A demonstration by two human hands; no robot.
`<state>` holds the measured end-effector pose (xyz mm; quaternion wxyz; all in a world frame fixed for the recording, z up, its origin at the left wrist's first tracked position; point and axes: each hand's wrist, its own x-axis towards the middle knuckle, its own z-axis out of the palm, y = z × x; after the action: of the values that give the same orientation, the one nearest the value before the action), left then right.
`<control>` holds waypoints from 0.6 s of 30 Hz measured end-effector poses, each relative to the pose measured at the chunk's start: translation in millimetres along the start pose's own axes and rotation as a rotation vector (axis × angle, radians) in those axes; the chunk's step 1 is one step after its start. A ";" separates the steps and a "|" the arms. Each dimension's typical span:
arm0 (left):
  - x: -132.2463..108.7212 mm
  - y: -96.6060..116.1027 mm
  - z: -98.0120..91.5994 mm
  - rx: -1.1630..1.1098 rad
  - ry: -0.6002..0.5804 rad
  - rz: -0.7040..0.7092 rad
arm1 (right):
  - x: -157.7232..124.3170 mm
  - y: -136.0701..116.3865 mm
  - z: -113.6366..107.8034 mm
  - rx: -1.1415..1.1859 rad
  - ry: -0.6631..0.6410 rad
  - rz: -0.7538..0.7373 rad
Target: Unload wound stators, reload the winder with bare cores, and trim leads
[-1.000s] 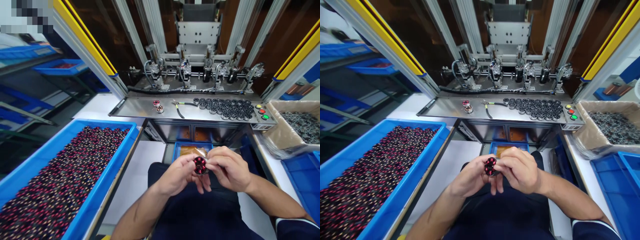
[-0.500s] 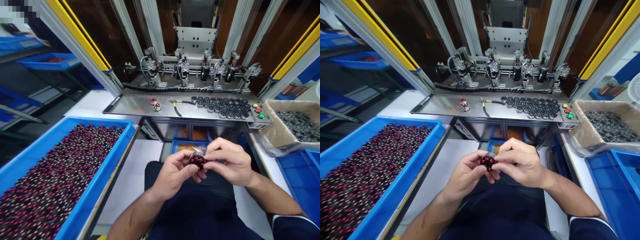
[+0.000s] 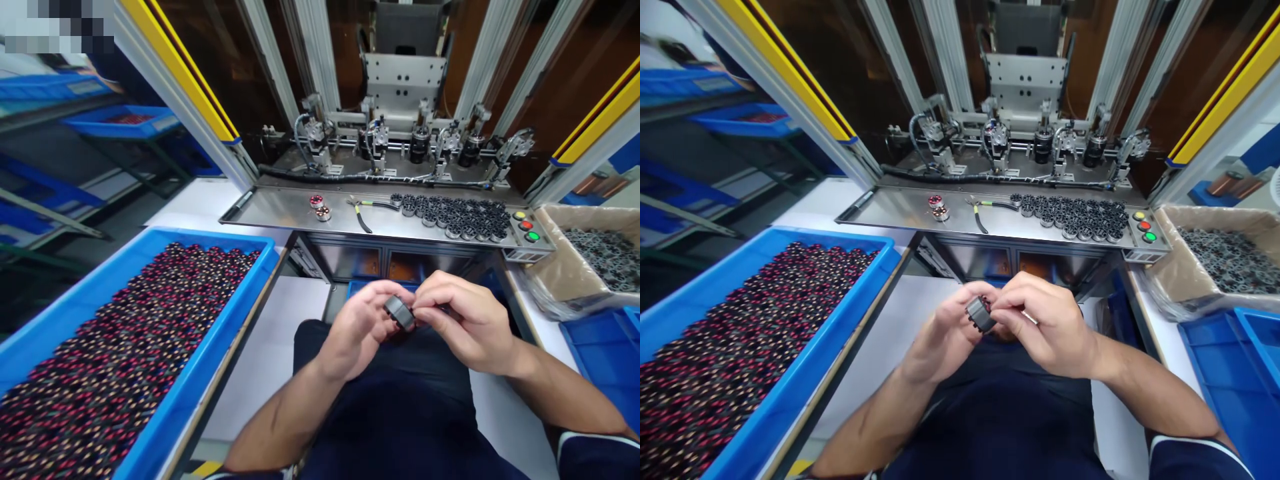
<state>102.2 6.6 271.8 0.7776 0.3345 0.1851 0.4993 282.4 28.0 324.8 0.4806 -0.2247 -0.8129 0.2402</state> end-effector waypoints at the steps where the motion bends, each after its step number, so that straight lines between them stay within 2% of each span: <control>1: 2.1 0.0 -2.3 -0.018 -0.097 -0.151 | 1.7 0.5 -2.2 -0.003 -0.033 -0.040; 3: 4.7 -0.3 -6.7 -0.059 -0.256 -0.382 | 4.0 0.3 -6.6 -0.035 -0.089 -0.096; 5: 5.0 0.0 -8.6 -0.078 -0.274 -0.403 | 5.0 -1.7 -10.7 -0.100 -0.121 -0.137; 8: 2.7 2.1 -5.4 -0.047 -0.207 -0.282 | 5.5 -7.5 -14.7 -0.221 -0.120 -0.139; 11: -0.1 4.5 1.4 -0.048 -0.158 -0.192 | 5.5 -14.9 -15.1 -0.277 -0.071 -0.058; 15: -3.5 7.6 10.0 -0.066 -0.060 0.014 | 5.2 -22.0 -12.3 -0.264 0.015 0.062; 18: -2.4 10.3 12.5 -0.123 -0.011 0.169 | 5.7 -23.6 -10.9 -0.184 0.000 0.103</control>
<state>102.1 3.1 287.7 0.7527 0.3033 0.1210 0.5716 286.4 14.8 347.6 0.4450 -0.3093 -0.8189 0.1891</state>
